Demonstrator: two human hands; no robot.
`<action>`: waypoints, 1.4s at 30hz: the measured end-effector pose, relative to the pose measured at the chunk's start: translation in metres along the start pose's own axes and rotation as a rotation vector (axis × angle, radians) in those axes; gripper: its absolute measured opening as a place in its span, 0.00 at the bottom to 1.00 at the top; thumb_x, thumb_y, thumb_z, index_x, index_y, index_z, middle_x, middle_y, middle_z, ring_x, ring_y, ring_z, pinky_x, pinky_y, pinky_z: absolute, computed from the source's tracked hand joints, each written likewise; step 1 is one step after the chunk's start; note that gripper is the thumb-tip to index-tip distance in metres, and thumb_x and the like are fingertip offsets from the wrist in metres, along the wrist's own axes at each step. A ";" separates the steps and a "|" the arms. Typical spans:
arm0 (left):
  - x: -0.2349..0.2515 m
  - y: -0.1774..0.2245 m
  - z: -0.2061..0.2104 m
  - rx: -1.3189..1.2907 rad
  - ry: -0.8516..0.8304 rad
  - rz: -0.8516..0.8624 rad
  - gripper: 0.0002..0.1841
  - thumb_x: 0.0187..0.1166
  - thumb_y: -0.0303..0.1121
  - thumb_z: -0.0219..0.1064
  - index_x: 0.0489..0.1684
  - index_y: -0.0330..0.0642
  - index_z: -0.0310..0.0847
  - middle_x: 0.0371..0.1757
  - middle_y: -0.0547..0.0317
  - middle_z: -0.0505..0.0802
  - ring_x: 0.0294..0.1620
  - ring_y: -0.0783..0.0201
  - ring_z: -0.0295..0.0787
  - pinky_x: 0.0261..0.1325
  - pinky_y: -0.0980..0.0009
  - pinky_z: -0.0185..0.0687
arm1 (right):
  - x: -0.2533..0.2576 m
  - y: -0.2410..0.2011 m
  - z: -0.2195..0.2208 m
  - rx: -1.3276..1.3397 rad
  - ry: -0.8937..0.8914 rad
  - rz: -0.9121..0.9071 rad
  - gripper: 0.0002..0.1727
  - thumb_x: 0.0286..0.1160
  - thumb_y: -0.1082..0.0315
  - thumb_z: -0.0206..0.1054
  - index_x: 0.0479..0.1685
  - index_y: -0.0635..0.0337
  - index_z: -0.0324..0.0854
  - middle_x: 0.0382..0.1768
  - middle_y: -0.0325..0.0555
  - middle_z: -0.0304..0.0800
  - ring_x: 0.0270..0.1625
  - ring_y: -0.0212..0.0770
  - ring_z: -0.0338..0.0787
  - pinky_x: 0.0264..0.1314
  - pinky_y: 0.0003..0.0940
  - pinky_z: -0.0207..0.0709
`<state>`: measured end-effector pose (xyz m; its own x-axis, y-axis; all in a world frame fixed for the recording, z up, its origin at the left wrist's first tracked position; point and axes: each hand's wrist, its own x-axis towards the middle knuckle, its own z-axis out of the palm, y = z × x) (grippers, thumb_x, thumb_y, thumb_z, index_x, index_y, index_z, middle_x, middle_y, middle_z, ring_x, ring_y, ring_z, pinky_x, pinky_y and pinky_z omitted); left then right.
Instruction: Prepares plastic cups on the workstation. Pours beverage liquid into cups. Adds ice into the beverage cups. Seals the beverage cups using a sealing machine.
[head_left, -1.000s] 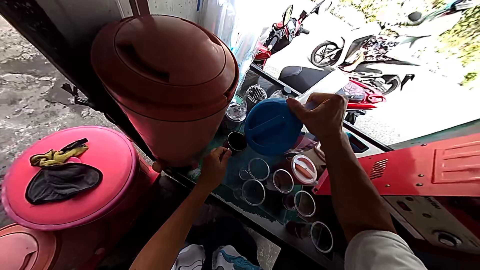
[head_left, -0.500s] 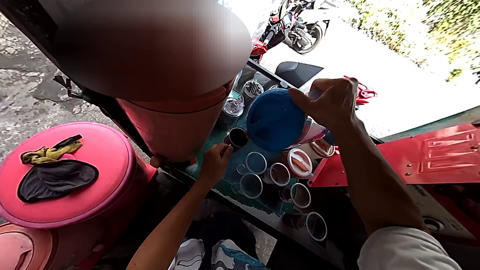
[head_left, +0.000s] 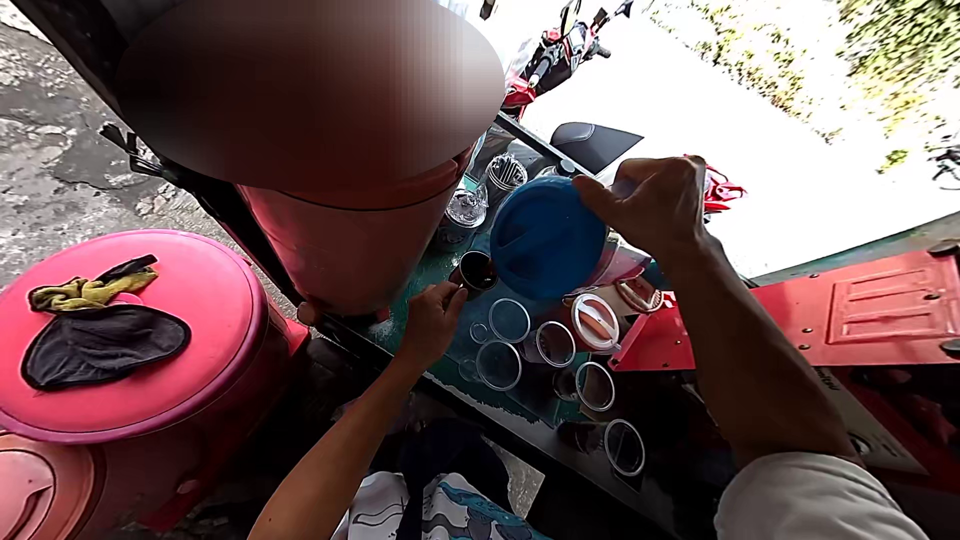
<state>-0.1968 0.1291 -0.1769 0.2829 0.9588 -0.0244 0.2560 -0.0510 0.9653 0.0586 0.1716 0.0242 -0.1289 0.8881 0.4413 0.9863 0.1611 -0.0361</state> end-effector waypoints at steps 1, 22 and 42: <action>0.000 -0.001 0.000 -0.003 0.002 0.000 0.15 0.89 0.41 0.61 0.48 0.39 0.89 0.37 0.55 0.91 0.37 0.66 0.90 0.48 0.68 0.87 | 0.000 0.000 0.000 0.002 0.005 0.004 0.39 0.74 0.31 0.60 0.12 0.60 0.71 0.11 0.48 0.69 0.17 0.49 0.72 0.23 0.52 0.60; 0.005 -0.004 0.001 -0.003 0.027 0.000 0.16 0.89 0.42 0.61 0.48 0.39 0.90 0.38 0.55 0.91 0.38 0.66 0.90 0.49 0.67 0.87 | -0.008 0.012 0.010 0.060 0.044 0.074 0.38 0.78 0.35 0.61 0.11 0.59 0.66 0.10 0.45 0.65 0.16 0.45 0.68 0.23 0.48 0.58; 0.022 -0.001 0.006 0.013 0.097 0.015 0.17 0.89 0.42 0.59 0.48 0.37 0.90 0.39 0.54 0.94 0.40 0.66 0.93 0.52 0.68 0.89 | -0.032 0.073 0.075 0.417 0.224 0.381 0.37 0.76 0.36 0.64 0.06 0.48 0.56 0.08 0.35 0.60 0.13 0.35 0.61 0.23 0.40 0.56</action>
<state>-0.1850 0.1481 -0.1804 0.1958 0.9805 0.0161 0.2648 -0.0687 0.9619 0.1266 0.1869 -0.0600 0.2949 0.8115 0.5046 0.8294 0.0448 -0.5568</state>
